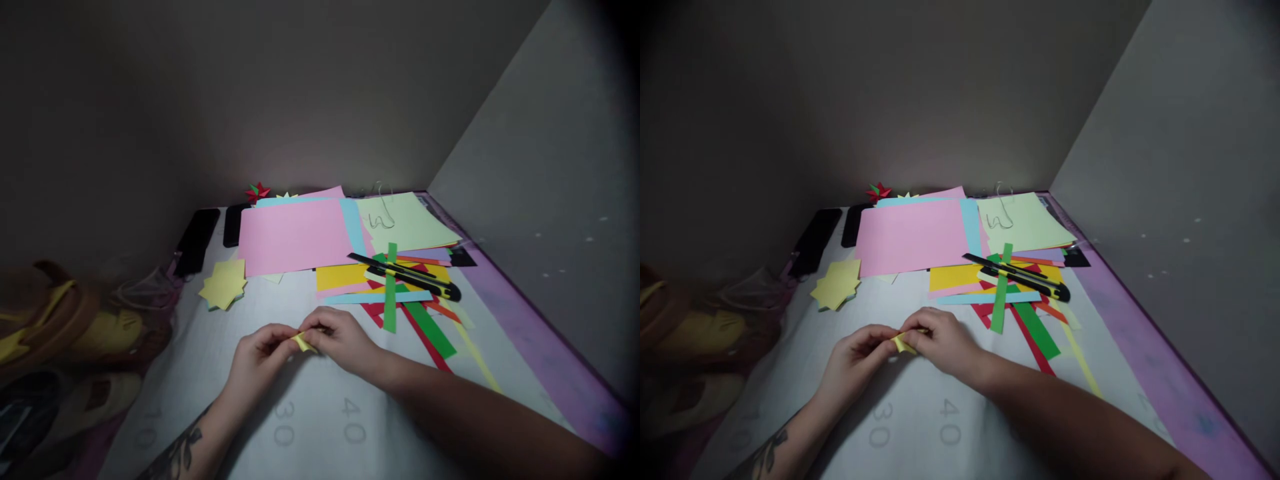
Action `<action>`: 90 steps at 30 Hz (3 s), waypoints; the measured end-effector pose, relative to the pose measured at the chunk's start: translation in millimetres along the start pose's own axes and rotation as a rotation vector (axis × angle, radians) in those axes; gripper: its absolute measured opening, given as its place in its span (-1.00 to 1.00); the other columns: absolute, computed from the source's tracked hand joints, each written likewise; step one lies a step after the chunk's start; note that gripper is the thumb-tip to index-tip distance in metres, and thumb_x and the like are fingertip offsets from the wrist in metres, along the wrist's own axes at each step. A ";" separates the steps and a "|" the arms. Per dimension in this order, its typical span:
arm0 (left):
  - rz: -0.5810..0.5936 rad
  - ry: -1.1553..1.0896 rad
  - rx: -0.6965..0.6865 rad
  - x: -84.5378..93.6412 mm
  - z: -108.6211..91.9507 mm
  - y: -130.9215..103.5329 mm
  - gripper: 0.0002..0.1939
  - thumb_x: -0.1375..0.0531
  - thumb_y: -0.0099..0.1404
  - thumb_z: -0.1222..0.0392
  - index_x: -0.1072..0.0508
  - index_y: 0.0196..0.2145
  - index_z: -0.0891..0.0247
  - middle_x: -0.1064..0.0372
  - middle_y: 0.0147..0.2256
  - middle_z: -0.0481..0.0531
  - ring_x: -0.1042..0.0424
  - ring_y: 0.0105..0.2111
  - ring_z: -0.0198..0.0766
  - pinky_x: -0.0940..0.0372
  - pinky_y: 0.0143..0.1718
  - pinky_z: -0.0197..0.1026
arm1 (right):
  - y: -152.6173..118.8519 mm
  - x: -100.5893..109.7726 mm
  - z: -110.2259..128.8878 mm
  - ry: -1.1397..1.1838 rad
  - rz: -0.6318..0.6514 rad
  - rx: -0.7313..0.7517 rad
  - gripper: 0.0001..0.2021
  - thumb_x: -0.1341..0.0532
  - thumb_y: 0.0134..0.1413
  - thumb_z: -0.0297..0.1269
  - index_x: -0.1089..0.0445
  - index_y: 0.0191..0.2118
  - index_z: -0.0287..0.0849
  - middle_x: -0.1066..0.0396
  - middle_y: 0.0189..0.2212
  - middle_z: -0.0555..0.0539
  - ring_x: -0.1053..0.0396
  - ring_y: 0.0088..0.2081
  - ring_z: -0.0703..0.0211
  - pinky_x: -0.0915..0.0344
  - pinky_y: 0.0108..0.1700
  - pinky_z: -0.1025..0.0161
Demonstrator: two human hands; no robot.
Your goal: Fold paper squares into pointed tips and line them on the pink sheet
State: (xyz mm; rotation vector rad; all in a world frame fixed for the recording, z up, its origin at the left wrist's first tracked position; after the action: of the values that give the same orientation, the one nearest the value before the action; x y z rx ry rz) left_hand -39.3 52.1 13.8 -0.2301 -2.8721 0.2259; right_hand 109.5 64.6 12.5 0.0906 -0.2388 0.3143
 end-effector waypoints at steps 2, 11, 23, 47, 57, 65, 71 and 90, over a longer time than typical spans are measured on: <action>0.004 -0.007 0.005 -0.7 0.7 -0.2 -0.87 -0.27 0.07 0.16 -0.55 -0.42 0.27 -0.54 -0.47 0.01 -0.48 -0.46 -0.26 -0.35 -0.41 -0.30 | -0.6 0.0 3.5 -0.053 0.008 0.048 -0.90 -0.20 0.06 -0.41 -0.45 -0.40 -0.12 -0.41 -0.44 0.01 -0.33 -0.36 0.23 -0.22 -0.31 0.29; 0.088 0.020 0.018 -4.3 6.0 2.0 -0.84 -0.25 0.11 0.13 -0.56 -0.44 0.27 -0.54 -0.47 0.04 -0.46 -0.46 -0.26 -0.32 -0.41 -0.28 | -4.3 -4.0 7.9 -0.113 0.050 0.116 -0.88 -0.15 0.06 -0.47 -0.34 -0.43 -0.14 -0.34 -0.45 0.02 -0.30 -0.38 0.25 -0.19 -0.34 0.33; 0.172 0.071 0.027 -9.6 6.9 -0.9 -0.78 -0.26 0.11 0.06 -0.58 -0.46 0.27 -0.54 -0.49 0.04 -0.45 -0.49 -0.23 -0.30 -0.43 -0.27 | -5.3 -5.4 10.7 -0.192 0.111 0.196 -0.89 -0.17 0.02 -0.45 -0.34 -0.46 -0.14 -0.34 -0.48 0.02 -0.29 -0.42 0.26 -0.20 -0.35 0.32; 0.092 0.079 0.042 -7.5 2.0 1.2 -0.78 -0.20 0.16 0.07 -0.50 -0.45 0.29 -0.48 -0.49 0.01 -0.40 -0.47 -0.27 -0.26 -0.41 -0.29 | -7.8 -0.4 -2.8 -0.007 -0.005 -0.040 -0.92 -0.17 0.00 -0.43 -0.37 -0.43 -0.14 -0.38 -0.52 0.06 -0.30 -0.49 0.31 -0.19 -0.46 0.36; 0.066 0.127 0.008 -6.7 -0.9 -1.5 -0.82 -0.20 0.15 0.13 -0.54 -0.46 0.27 -0.51 -0.48 0.00 -0.41 -0.45 -0.26 -0.28 -0.39 -0.29 | -5.1 -6.9 -1.3 -0.109 0.043 0.003 -0.93 -0.21 -0.02 -0.43 -0.36 -0.45 -0.14 -0.38 -0.50 0.07 -0.31 -0.43 0.29 -0.18 -0.41 0.36; 0.122 0.138 0.025 -9.7 5.4 0.7 -0.81 -0.17 0.18 0.12 -0.49 -0.44 0.29 -0.43 -0.50 -0.04 -0.35 -0.47 -0.31 -0.23 -0.42 -0.31 | -5.4 -8.2 -0.4 -0.149 0.040 0.090 -0.90 -0.19 -0.03 -0.50 -0.33 -0.43 -0.15 -0.36 -0.48 0.07 -0.31 -0.43 0.30 -0.18 -0.39 0.36; 0.049 0.130 -0.011 -1.7 4.1 0.8 -0.78 -0.15 0.23 0.10 -0.44 -0.45 0.29 -0.39 -0.52 -0.06 -0.33 -0.48 -0.33 -0.23 -0.42 -0.32 | -9.1 -0.7 8.5 -0.075 -0.028 0.175 -0.87 -0.15 0.01 -0.52 -0.35 -0.38 -0.14 -0.38 -0.39 0.02 -0.34 -0.36 0.28 -0.24 -0.35 0.35; -0.055 0.284 -0.167 -2.9 -6.5 -7.6 -0.83 -0.13 0.24 0.20 -0.40 -0.48 0.27 -0.37 -0.52 -0.07 -0.33 -0.51 -0.34 -0.21 -0.48 -0.33 | -10.6 -7.5 -0.7 -0.005 -0.157 -0.046 -0.92 -0.17 -0.03 -0.45 -0.30 -0.46 -0.13 -0.39 -0.48 0.07 -0.34 -0.42 0.27 -0.24 -0.38 0.33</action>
State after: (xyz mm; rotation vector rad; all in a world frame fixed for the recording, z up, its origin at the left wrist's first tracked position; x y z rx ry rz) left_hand -35.8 45.0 20.6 -0.1955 -2.6107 -0.0539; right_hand 106.1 52.4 9.4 0.0643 -0.2419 0.1520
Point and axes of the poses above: each hand's wrist, its own y-axis towards the middle knuckle, its own x-axis out of the back of the hand, z = x × y, the point moved 7 cm from there along y, towards the middle knuckle
